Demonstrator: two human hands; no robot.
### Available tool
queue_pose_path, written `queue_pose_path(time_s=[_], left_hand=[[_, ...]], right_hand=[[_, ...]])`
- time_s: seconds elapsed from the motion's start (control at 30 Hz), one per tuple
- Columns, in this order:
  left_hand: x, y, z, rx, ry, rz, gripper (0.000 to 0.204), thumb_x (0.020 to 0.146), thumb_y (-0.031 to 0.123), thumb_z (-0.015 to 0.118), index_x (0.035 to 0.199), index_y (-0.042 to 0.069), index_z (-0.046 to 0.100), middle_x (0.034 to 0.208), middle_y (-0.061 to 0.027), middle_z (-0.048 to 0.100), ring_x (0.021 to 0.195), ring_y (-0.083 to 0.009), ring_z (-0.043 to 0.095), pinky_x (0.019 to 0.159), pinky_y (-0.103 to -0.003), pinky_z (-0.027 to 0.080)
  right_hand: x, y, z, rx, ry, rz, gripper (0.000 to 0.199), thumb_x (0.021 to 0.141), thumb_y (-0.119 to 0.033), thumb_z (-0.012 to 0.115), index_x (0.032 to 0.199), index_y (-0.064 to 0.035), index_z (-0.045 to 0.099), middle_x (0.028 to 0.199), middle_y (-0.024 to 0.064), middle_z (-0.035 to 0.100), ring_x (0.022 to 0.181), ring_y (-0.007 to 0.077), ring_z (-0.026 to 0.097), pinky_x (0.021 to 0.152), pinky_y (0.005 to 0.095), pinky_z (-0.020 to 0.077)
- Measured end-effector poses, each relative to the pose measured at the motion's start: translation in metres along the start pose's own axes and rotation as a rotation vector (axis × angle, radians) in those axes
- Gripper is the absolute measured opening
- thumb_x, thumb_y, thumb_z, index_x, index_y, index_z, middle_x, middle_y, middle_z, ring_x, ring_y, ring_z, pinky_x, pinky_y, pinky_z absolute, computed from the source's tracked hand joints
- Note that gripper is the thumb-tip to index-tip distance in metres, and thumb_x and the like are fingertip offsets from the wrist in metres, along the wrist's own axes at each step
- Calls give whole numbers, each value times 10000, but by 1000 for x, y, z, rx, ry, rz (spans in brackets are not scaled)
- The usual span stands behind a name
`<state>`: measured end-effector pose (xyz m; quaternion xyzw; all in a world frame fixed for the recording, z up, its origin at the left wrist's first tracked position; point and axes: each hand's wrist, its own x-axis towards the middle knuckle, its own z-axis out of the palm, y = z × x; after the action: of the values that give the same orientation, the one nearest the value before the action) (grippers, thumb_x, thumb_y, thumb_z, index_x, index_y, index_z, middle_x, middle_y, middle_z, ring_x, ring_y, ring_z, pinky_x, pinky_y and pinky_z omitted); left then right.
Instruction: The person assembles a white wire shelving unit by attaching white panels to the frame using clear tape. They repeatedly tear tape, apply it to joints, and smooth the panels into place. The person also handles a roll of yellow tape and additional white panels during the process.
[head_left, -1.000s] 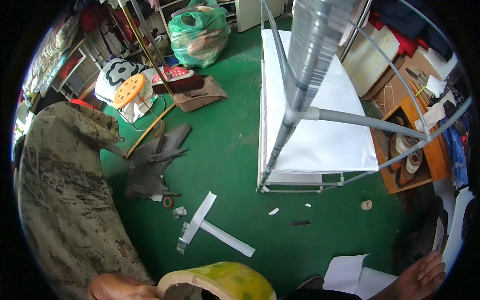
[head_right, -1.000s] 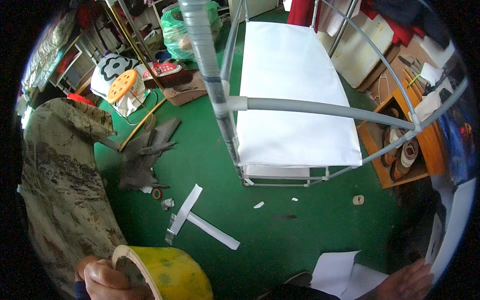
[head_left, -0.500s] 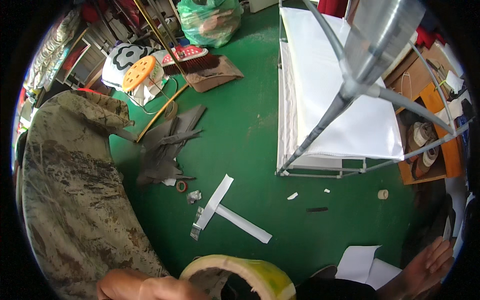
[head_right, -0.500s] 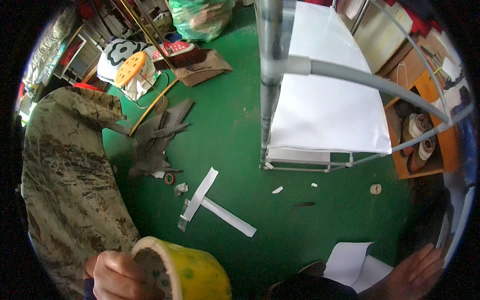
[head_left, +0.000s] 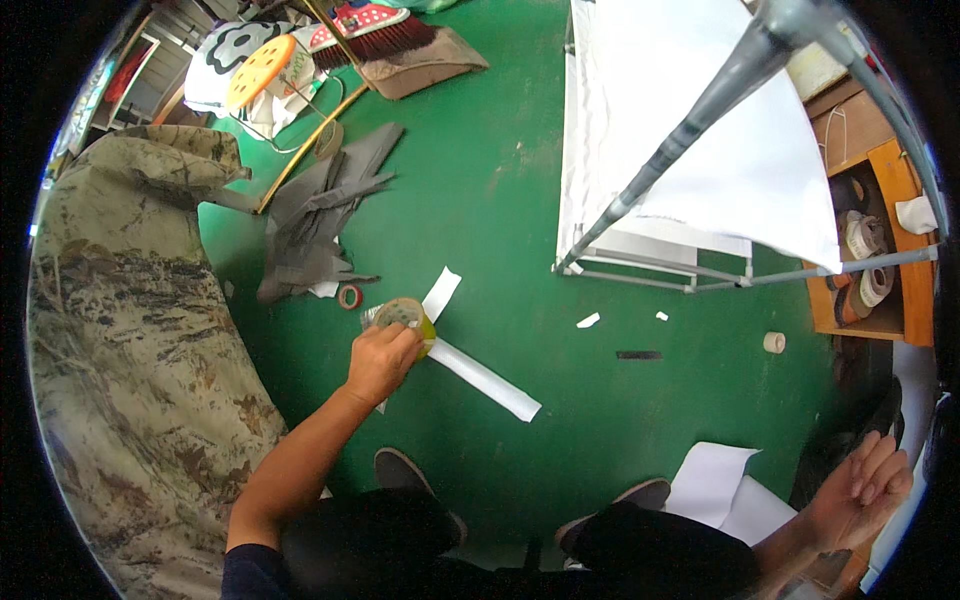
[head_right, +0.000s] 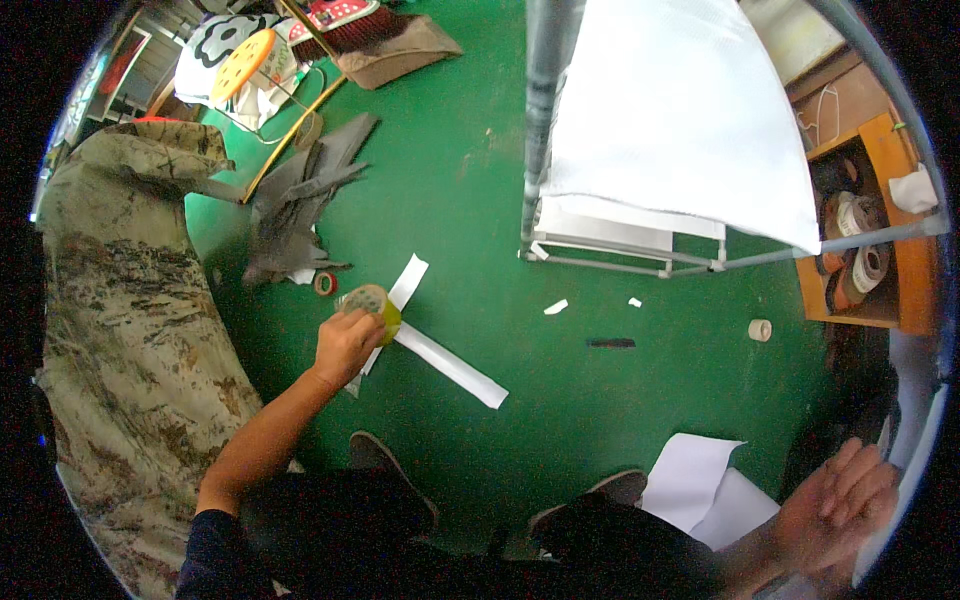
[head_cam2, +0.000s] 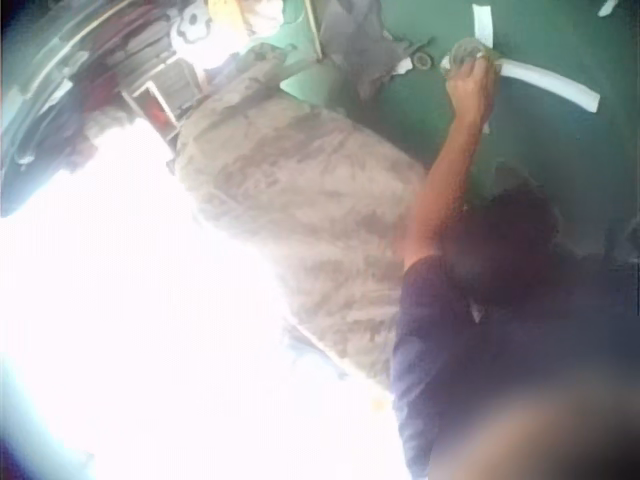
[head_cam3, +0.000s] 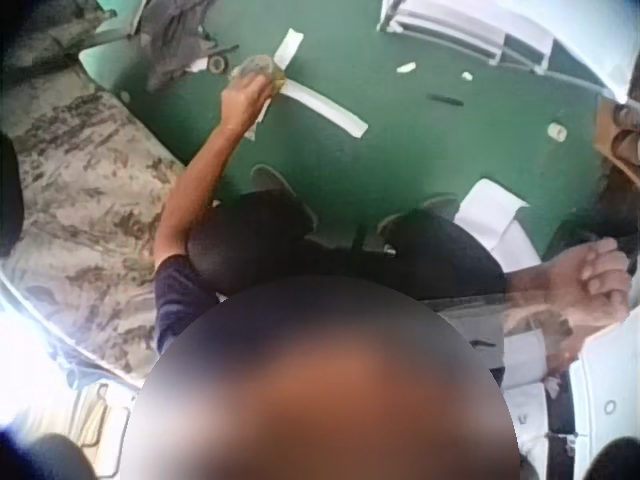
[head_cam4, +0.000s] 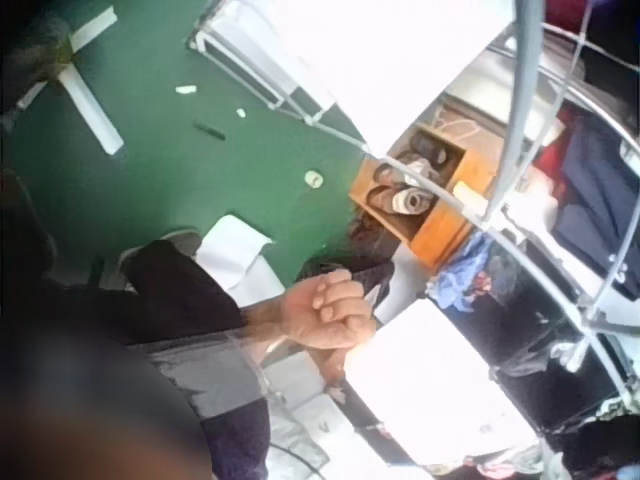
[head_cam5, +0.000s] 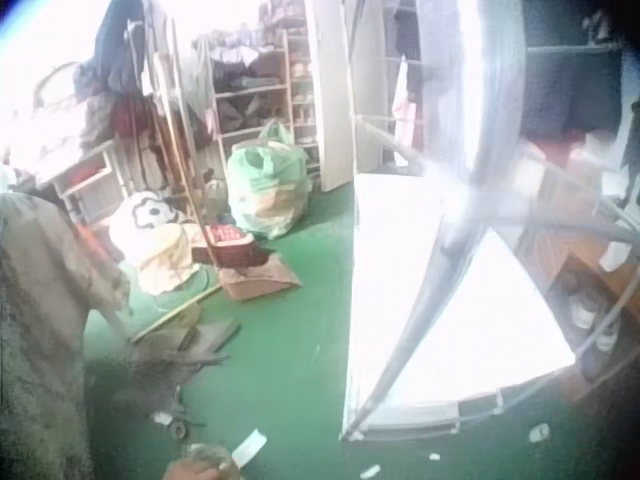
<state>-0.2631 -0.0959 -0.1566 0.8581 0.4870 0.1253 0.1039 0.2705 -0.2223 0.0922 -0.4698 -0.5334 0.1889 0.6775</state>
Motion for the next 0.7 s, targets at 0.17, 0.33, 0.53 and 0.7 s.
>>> queue_pose_path(time_s=[0.17,0.33,0.53,0.7], left_hand=[[-18,-7,39,12,4,-36,159,838,162,746,907,119,609,854,-72,596,711,-311,646,636,-434,541],[-30,2,52,23,-142,-109,287,806,178,778,1022,116,599,912,-89,612,828,-326,668,693,-449,546],[-8,25,16,-103,58,-28,471,722,182,864,1095,58,605,1004,-134,647,989,-349,638,844,-451,530],[78,120,-125,-647,-53,454,467,740,324,881,1039,53,645,1064,-139,696,908,-321,676,823,-441,552]], right_hand=[[3,7,0,-24,-73,42,435,1090,-246,480,694,-167,319,683,-38,313,638,100,289,644,277,274],[5,14,13,101,-60,100,440,1094,-254,478,691,-160,328,683,-34,318,635,98,292,630,268,273],[8,23,19,106,34,57,395,1054,-187,513,691,-165,358,637,-26,347,580,82,306,568,272,258],[10,30,26,120,156,81,318,1042,-242,569,803,-121,398,653,-21,354,550,75,315,521,251,245]])
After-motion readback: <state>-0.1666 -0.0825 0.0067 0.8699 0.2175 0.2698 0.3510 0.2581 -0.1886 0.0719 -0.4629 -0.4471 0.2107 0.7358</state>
